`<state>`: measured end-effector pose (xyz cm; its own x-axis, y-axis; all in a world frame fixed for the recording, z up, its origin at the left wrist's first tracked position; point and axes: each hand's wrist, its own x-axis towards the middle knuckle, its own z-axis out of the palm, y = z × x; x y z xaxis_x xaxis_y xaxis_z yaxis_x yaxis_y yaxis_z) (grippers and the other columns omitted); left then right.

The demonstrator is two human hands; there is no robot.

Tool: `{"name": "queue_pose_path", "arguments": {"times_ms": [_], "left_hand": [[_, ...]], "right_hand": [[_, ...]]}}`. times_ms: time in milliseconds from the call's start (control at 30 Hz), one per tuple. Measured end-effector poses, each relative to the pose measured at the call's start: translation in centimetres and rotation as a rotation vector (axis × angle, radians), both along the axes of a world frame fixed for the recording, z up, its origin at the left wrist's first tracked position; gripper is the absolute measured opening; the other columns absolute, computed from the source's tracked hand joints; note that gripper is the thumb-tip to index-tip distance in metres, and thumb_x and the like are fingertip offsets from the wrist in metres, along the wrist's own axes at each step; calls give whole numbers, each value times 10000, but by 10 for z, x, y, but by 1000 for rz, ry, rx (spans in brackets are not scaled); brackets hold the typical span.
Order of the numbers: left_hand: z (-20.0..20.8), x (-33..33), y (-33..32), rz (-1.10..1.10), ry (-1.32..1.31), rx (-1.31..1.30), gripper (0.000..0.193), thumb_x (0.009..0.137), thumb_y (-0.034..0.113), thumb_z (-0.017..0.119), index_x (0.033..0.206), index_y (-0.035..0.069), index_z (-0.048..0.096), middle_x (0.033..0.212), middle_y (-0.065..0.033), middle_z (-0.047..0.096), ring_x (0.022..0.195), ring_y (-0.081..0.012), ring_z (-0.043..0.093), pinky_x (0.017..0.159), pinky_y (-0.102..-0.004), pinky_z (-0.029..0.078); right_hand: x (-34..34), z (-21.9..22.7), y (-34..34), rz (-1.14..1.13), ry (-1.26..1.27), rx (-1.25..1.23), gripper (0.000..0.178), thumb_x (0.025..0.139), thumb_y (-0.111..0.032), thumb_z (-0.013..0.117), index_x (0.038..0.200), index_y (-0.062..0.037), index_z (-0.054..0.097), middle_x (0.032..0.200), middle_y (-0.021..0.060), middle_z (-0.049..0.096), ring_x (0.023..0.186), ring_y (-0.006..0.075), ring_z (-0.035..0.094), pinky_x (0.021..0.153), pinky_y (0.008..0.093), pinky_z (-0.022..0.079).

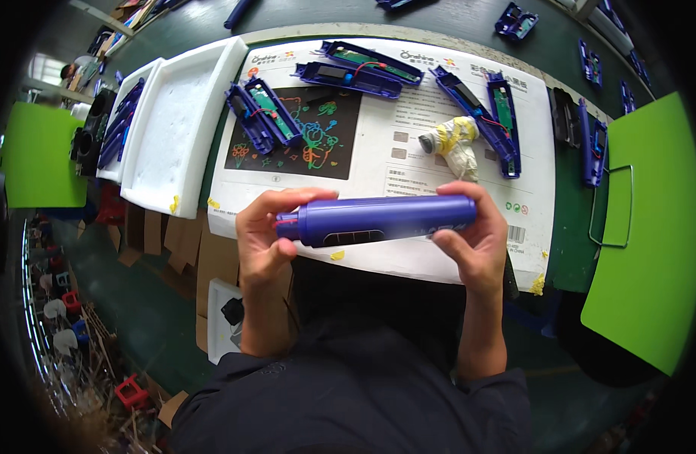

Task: Assembling and inspecting blue plastic electronic device housings at a factory workbench, using a rubber mallet to secure parts.

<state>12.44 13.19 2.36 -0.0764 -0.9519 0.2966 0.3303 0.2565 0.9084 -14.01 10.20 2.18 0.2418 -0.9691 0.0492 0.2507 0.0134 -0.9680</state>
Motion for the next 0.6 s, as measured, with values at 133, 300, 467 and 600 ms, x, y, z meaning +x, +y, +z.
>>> {"name": "queue_pose_path", "arguments": {"times_ms": [133,300,467,600], "left_hand": [[25,-10,1,-322,-352,142,585,788,210,802,1243,-39,531,1114,-163,634,980,-237,666,900,-366,513],[3,-49,-4,-260,254,218,508,772,-3,770,1228,-10,546,1147,-114,617,1107,-207,602,943,-337,496],[-25,-57,6,73,-100,-37,702,714,204,858,1264,4,470,1371,-150,433,1263,-248,481,994,-388,471],[2,-46,11,66,224,-17,654,808,264,778,1283,-12,423,1228,-220,546,1168,-320,562,1003,-454,464]], "right_hand": [[22,43,-22,73,112,-178,458,784,-146,789,1156,-3,563,935,24,586,796,80,561,705,215,469],[67,43,-19,-164,159,-379,513,940,-366,603,1245,37,515,963,117,613,800,168,610,718,306,507],[62,26,5,-199,622,-625,480,994,-431,437,958,7,628,817,168,574,717,335,592,604,391,480],[57,12,-5,-263,706,-650,482,1003,-388,428,736,-27,602,676,103,501,559,293,526,507,392,414]]}}
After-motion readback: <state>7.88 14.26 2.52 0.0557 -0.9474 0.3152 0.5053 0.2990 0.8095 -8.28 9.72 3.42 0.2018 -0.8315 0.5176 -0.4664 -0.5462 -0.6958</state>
